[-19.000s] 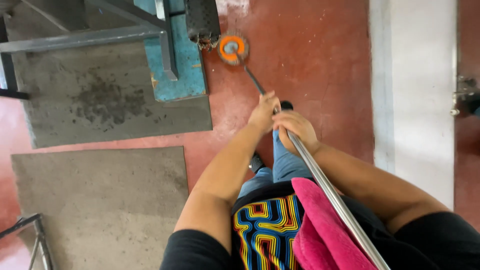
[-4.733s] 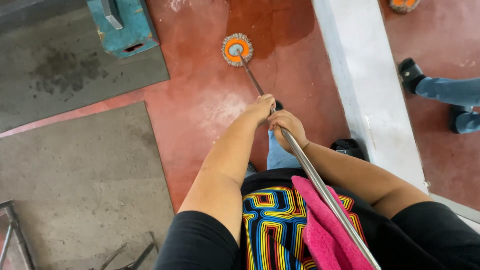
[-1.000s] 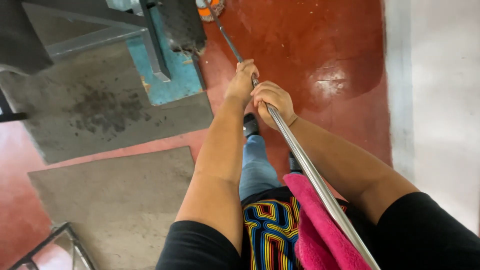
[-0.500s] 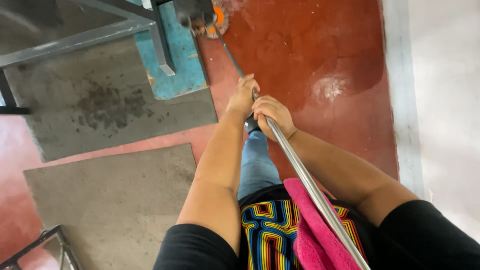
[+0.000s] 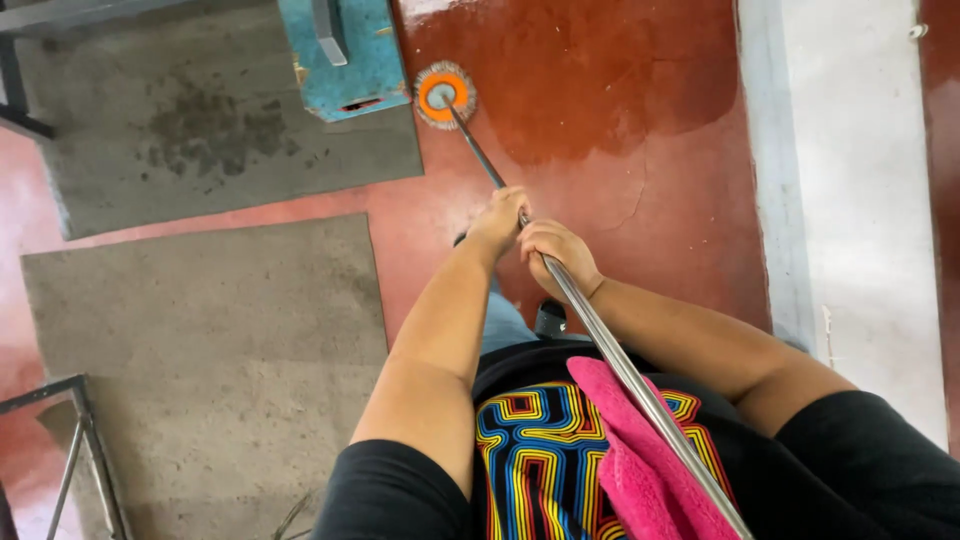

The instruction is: Mopping the red floor in a gym area near exercise equipment.

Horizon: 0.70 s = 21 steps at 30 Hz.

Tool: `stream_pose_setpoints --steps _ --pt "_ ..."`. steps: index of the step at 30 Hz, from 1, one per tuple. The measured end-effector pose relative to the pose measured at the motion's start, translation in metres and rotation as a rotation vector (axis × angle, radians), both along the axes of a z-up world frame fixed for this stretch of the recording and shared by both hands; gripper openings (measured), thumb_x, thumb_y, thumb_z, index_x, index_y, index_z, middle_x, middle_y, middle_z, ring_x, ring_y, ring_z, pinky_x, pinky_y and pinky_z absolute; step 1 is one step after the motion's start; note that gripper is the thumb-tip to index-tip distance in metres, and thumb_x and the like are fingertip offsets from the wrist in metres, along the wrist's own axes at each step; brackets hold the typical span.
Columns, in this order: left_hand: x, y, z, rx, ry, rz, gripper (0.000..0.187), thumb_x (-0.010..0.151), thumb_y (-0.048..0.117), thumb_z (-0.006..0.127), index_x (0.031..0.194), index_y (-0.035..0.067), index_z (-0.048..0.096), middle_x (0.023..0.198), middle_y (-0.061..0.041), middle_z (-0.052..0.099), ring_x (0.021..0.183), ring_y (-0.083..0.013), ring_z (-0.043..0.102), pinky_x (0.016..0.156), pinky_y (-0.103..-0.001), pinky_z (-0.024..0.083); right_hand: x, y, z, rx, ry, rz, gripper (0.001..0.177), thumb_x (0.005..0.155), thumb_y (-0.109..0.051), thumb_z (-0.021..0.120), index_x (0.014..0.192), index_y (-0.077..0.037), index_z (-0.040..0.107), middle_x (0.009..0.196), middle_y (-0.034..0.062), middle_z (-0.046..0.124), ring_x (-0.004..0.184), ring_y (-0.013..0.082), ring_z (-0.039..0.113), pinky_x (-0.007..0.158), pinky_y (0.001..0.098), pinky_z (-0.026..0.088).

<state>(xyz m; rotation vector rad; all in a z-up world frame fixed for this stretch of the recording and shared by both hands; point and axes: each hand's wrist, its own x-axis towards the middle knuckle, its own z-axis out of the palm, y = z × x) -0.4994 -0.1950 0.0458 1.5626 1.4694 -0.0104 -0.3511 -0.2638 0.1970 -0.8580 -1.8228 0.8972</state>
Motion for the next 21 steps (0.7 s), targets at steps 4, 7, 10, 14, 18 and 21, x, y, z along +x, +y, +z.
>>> stream_pose_setpoints --steps 4,7,10,14,18,21 --pt "-0.01 -0.012 -0.019 0.011 0.019 -0.014 0.014 0.101 0.019 0.052 0.097 0.031 0.057 0.157 0.014 0.036 0.144 -0.027 0.045 0.119 -0.043 0.042 -0.011 -0.012 0.008 0.013 -0.029 0.015 0.016 0.094 -0.007 0.057 0.081 -0.008 0.067 0.088 0.0107 0.069 0.089 0.0351 0.071 0.079 0.0448 0.057" --pt "-0.024 0.002 -0.054 -0.01 0.074 -0.059 0.013 0.1 0.025 0.055 0.095 0.036 0.055 0.155 0.019 0.035 0.143 -0.0211 0.046 0.119 -0.039 0.041 -0.029 -0.001 -0.007 0.023 -0.067 -0.052 0.018 0.096 -0.01 0.057 0.081 -0.01 0.066 0.09 0.0092 0.07 0.087 0.0341 0.071 0.076 0.0436 0.057" --pt "-0.043 0.011 -0.048 -0.078 -0.029 0.019 0.024 0.103 0.021 0.037 0.093 0.025 0.058 0.142 0.006 0.052 0.141 -0.0223 0.048 0.12 -0.045 0.037 -0.054 0.011 -0.023 0.1 -0.21 -0.132 0.015 0.099 -0.01 0.056 0.088 -0.009 0.066 0.1 0.0117 0.072 0.096 0.0373 0.07 0.085 0.0473 0.058" --pt "-0.082 0.066 -0.117 0.067 -0.18 0.01 0.008 0.099 0.016 0.053 0.099 0.023 0.053 0.156 -0.001 0.035 0.147 -0.0332 0.038 0.122 -0.046 0.039 -0.101 0.056 -0.02 0.114 -0.182 -0.173 0.018 0.1 -0.013 0.056 0.085 -0.01 0.064 0.096 0.0106 0.072 0.093 0.0359 0.071 0.083 0.0465 0.059" --pt "-0.13 0.096 -0.016 0.099 -0.125 0.021 0.015 0.097 0.014 0.056 0.099 0.028 0.052 0.158 0.014 0.033 0.151 -0.0263 0.03 0.124 -0.046 0.039 -0.141 0.094 -0.052 0.023 -0.115 -0.201 0.024 0.101 -0.023 0.057 0.082 -0.012 0.067 0.097 0.0044 0.074 0.094 0.0287 0.072 0.086 0.0417 0.059" --pt "-0.155 0.14 -0.094 0.15 -0.187 0.004 0.014 0.096 0.014 0.059 0.096 0.027 0.054 0.157 0.014 0.038 0.15 -0.0323 0.033 0.121 -0.047 0.041 -0.171 0.127 -0.059 0.022 -0.105 -0.22 0.023 0.099 -0.02 0.056 0.081 -0.012 0.067 0.094 0.007 0.074 0.091 0.033 0.073 0.083 0.0449 0.058"
